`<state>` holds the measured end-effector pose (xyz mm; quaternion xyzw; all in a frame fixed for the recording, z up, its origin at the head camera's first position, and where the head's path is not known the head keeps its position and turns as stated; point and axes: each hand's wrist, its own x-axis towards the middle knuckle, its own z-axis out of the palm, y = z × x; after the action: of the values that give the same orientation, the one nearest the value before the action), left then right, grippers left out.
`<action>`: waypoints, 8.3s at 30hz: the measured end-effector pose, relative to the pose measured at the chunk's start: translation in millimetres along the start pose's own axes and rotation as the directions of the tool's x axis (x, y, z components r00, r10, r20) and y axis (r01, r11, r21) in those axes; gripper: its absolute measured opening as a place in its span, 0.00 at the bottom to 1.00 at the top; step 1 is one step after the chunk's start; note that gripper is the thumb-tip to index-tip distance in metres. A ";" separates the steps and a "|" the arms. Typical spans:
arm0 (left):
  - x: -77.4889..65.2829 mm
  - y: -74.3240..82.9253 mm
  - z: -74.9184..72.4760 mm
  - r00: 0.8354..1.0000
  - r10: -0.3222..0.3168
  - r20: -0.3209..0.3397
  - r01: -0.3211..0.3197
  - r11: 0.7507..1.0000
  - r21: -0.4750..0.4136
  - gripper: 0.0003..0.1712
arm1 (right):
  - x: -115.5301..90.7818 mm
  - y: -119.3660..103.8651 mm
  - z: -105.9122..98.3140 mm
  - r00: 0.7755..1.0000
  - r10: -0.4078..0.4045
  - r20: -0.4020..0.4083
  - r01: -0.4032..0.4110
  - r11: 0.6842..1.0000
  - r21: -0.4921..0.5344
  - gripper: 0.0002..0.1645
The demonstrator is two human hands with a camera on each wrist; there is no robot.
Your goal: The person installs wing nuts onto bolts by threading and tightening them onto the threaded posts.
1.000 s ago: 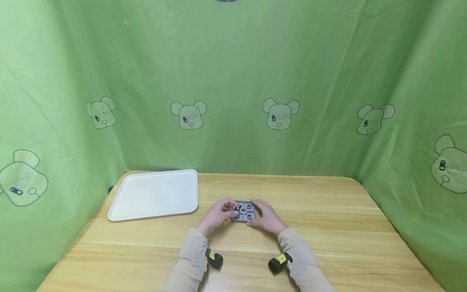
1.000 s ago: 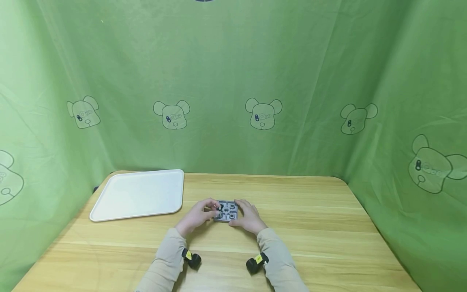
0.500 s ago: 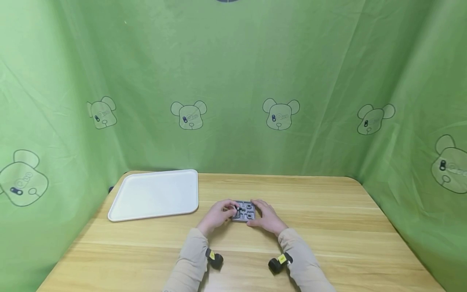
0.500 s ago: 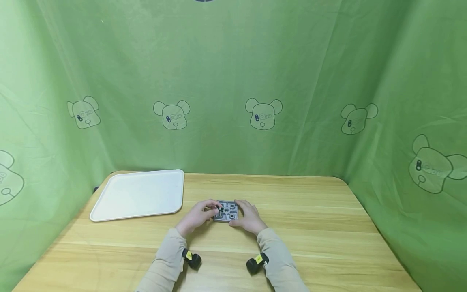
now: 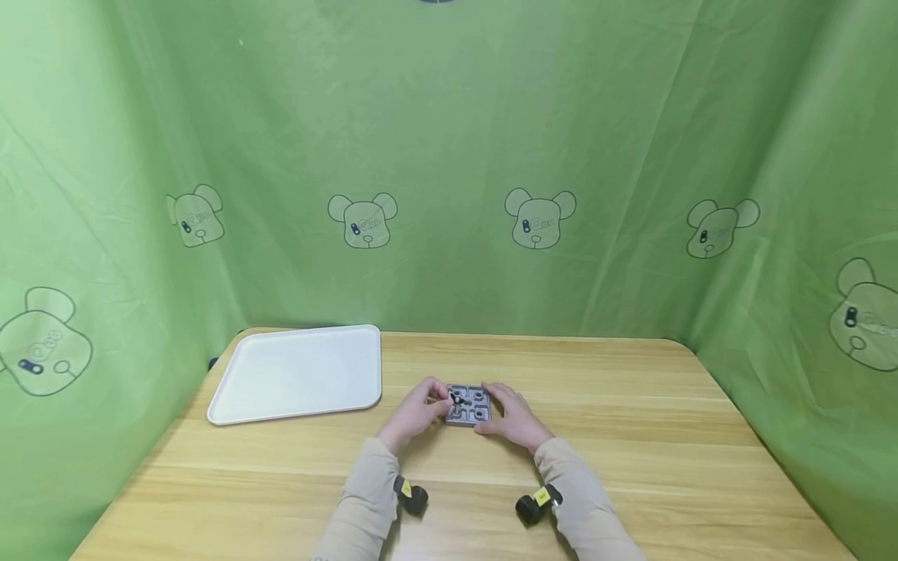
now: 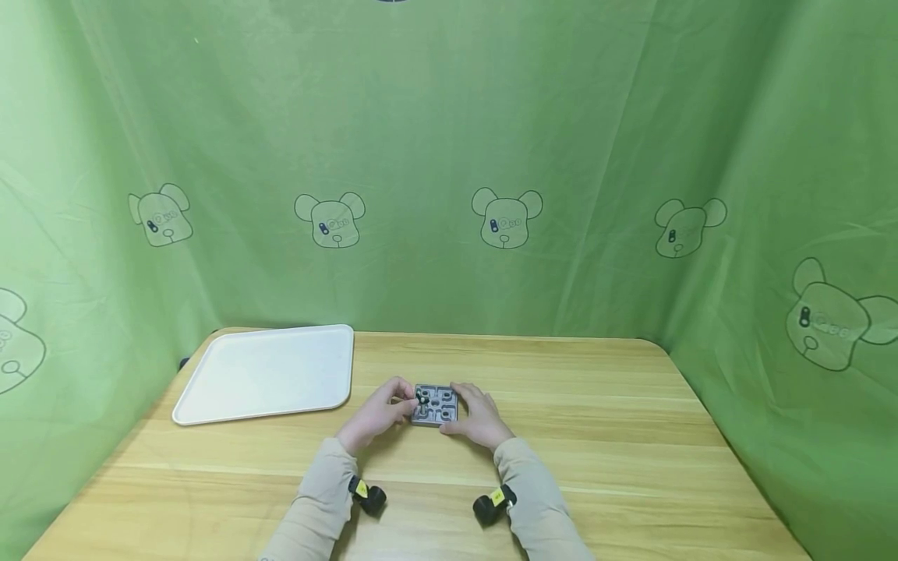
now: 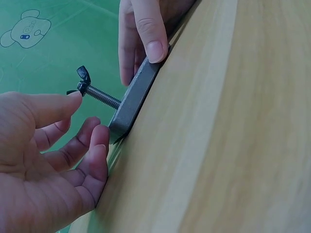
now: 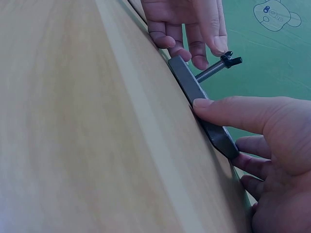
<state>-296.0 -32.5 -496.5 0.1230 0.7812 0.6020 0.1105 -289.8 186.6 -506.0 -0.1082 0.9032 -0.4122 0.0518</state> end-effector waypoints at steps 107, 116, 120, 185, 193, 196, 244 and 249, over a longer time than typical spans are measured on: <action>-0.1 0.4 1.0 1.000 -0.001 -0.003 0.001 0.999 0.032 0.13 | -1.3 -1.5 -0.8 1.000 -0.007 0.001 0.007 1.000 0.006 0.56; 1.0 -3.6 -0.7 1.000 0.015 0.011 -0.016 1.000 0.019 0.08 | -2.1 -2.5 -1.1 1.000 -0.005 0.002 0.005 1.000 0.005 0.56; 1.4 -3.3 -1.0 0.999 0.026 0.022 -0.027 0.999 0.039 0.10 | -2.0 -2.2 -1.4 1.000 -0.006 0.003 0.006 1.000 0.010 0.55; 1.6 -0.6 1.6 0.999 0.041 0.023 -0.043 0.994 0.102 0.14 | -0.3 0.8 -0.1 1.000 -0.023 -0.004 0.023 1.000 -0.017 0.55; 0.2 0.5 2.9 0.999 0.039 0.019 -0.040 0.995 0.092 0.11 | 1.2 2.6 1.2 1.000 -0.003 -0.003 0.003 1.000 -0.014 0.55; 0.4 0.4 3.5 0.999 0.036 0.014 -0.037 0.995 0.098 0.10 | 2.0 3.8 1.9 1.000 0.002 -0.004 -0.002 1.000 -0.012 0.55; -0.5 -0.4 1.5 0.999 0.025 0.028 -0.027 0.999 0.047 0.13 | 0.5 3.2 0.6 1.000 -0.001 -0.004 0.001 1.000 0.003 0.56; -0.3 -0.8 1.4 0.999 0.034 0.034 -0.036 0.998 0.054 0.14 | 0.7 3.7 0.5 1.000 -0.010 -0.002 0.010 1.000 -0.013 0.56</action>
<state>-295.3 -31.5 -497.7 0.1497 0.7931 0.5801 0.1096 -291.0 188.4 -509.1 -0.1124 0.9053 -0.4067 0.0480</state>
